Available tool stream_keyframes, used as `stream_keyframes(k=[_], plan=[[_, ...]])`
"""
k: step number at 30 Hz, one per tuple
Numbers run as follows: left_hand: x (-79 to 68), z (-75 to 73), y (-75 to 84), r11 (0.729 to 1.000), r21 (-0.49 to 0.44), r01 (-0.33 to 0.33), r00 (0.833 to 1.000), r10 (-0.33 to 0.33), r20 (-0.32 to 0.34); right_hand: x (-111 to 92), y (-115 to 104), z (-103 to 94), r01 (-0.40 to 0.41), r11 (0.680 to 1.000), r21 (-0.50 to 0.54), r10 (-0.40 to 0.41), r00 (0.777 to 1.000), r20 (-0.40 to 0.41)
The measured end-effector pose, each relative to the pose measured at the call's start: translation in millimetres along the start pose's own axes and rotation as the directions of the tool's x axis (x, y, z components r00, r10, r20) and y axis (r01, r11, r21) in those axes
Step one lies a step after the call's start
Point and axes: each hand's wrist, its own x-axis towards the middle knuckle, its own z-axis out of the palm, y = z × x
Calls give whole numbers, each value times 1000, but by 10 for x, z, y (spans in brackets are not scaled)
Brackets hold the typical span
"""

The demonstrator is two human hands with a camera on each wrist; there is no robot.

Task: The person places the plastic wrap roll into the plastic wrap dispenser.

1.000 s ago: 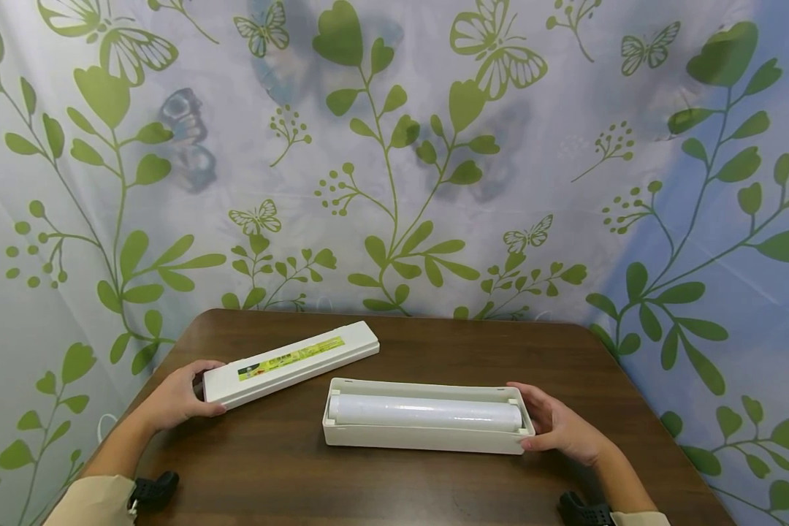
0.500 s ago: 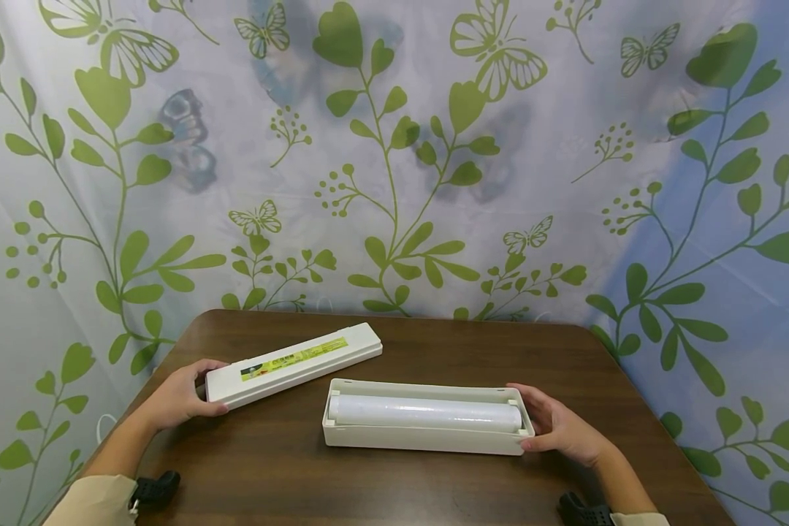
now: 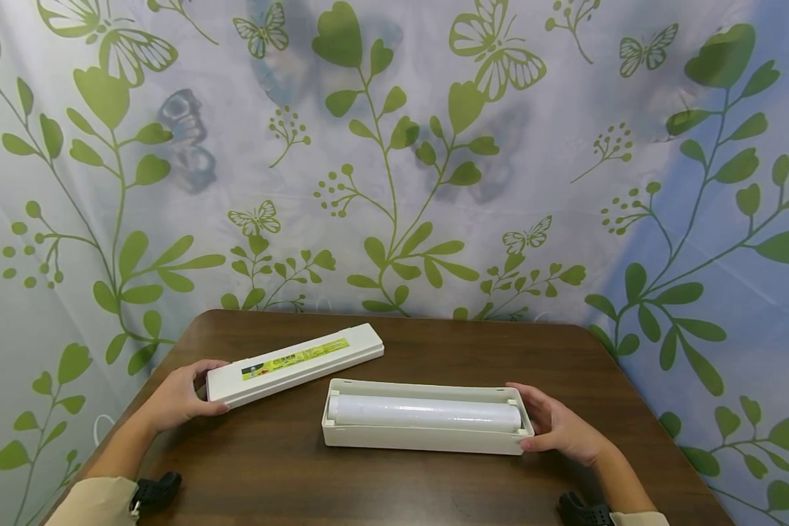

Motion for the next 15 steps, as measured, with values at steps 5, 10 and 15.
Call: stream_keyframes(k=[5, 10, 15], plan=[[-7, 5, -7, 999, -38, 1, 1000, -1, -12, 1, -3, -7, 16, 999, 29, -16, 1000, 10], [-20, -23, 15, 997, -71, -4, 999, 1, -41, -10, -43, -16, 7, 1000, 30, -7, 1000, 13], [-21, -32, 19, 997, -75, -18, 998, 14, -55, -10, -67, -42, 0, 1000, 9, 0, 1000, -2]])
